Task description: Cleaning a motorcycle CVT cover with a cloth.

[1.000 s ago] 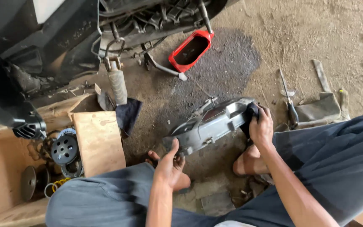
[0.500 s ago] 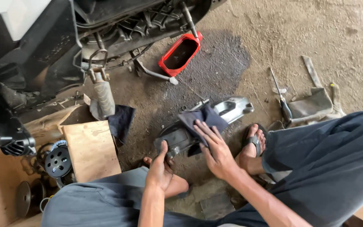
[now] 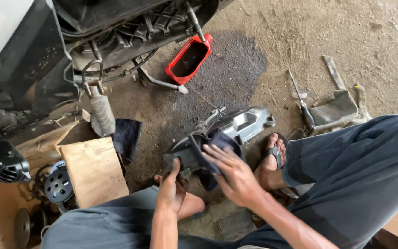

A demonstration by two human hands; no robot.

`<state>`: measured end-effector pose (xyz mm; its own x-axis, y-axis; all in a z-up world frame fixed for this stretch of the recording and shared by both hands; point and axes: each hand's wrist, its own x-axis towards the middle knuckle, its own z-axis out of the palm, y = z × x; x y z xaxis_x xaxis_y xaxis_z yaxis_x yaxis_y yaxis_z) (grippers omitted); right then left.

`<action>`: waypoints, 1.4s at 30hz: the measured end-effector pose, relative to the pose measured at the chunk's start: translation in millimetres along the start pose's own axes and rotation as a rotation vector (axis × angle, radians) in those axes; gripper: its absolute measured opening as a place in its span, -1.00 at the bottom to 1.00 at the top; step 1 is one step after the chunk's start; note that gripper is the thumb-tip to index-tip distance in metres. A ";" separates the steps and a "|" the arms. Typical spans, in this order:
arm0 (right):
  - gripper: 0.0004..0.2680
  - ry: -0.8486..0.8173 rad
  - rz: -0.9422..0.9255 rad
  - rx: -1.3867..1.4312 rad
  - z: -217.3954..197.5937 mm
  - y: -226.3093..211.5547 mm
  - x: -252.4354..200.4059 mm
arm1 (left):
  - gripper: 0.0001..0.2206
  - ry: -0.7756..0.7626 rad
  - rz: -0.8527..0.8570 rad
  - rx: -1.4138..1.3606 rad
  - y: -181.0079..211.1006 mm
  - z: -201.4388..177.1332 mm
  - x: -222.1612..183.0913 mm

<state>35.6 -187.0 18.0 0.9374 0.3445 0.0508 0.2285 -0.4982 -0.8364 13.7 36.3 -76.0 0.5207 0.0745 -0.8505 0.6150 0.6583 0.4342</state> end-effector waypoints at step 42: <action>-0.44 0.185 0.038 -0.172 5.1 18.1 -0.4 | -0.83 -0.037 0.028 -0.057 4.6 12.6 5.1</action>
<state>38.1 -192.1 0.1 0.9747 0.1796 0.1334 0.2188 -0.6413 -0.7354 26.6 30.3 -74.6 0.5590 0.0662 -0.8265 0.5658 0.6983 0.4386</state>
